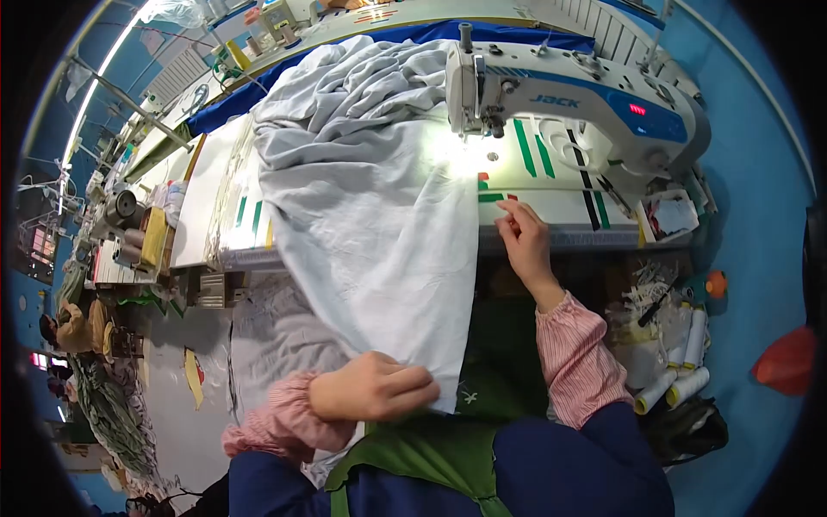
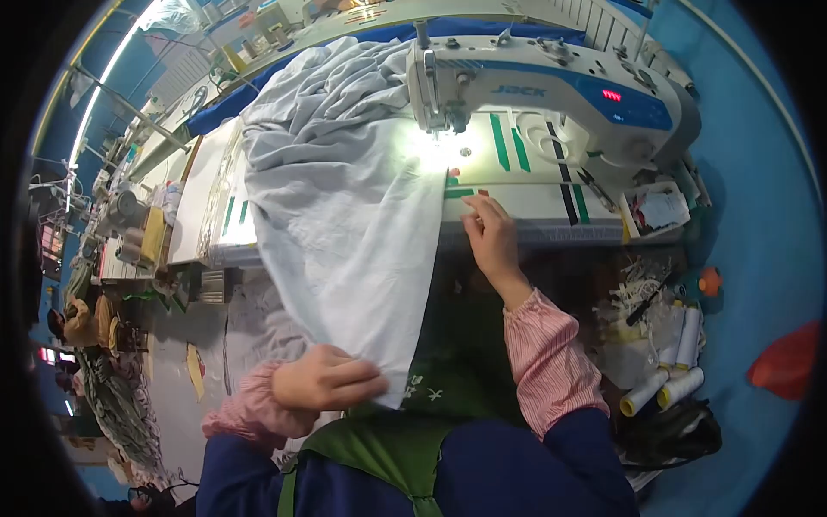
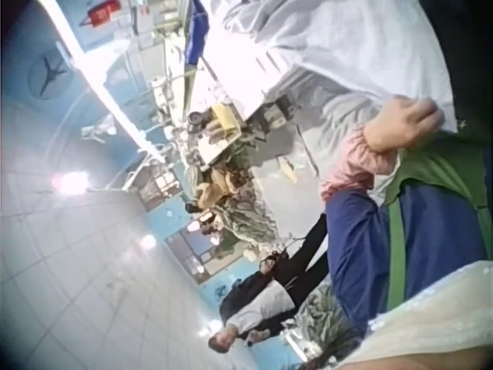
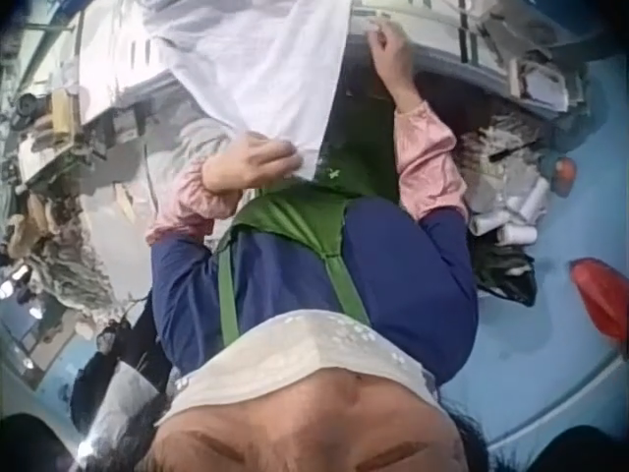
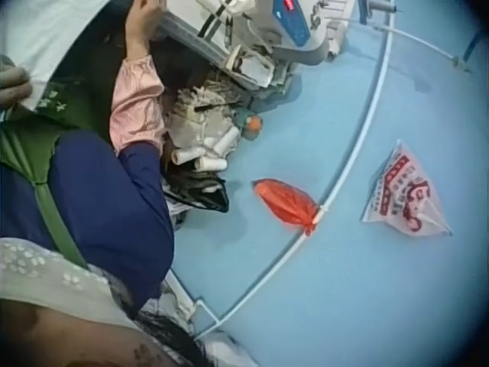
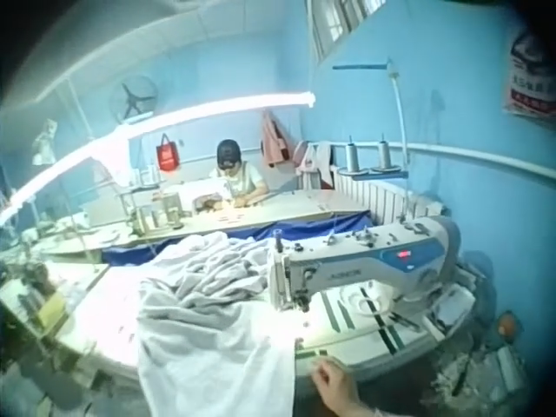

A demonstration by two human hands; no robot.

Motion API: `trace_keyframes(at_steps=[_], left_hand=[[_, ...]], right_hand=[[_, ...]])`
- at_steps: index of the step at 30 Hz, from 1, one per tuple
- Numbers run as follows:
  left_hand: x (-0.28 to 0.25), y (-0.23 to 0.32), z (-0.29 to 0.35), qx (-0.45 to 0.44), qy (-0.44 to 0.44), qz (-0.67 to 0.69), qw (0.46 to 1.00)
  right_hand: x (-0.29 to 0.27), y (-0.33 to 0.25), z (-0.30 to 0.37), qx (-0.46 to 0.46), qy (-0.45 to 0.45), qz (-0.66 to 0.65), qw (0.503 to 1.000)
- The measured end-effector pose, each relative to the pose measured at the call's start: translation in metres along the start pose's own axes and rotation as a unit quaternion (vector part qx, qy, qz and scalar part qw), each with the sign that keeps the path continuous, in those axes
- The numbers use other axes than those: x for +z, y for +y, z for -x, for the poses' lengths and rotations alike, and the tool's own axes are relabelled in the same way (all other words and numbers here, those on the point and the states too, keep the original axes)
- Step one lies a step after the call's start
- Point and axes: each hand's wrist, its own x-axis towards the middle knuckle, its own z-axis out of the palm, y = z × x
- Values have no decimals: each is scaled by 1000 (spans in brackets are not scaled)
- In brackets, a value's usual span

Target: Sewing the edges of white fabric to create pillowcases using an industrial sewing machine.

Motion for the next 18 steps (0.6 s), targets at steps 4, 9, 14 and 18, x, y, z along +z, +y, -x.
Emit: trace_keyframes(at_steps=[4, 9, 14, 18], left_hand=[[31, 5, 17, -49, -41, -38, 997], [44, 11, 23, -61, 135, -79, 986], [45, 15, 19, -218, 462, -134, 849], [28, 10, 7, -313, 597, -60, 736]], right_hand=[[-16, -14, 52, -98, 4, 76, 992], [-18, -50, 79, -192, -5, 66, 979], [-9, -83, 73, -104, 3, -31, 994], [2, -95, 41, -133, -3, -30, 991]])
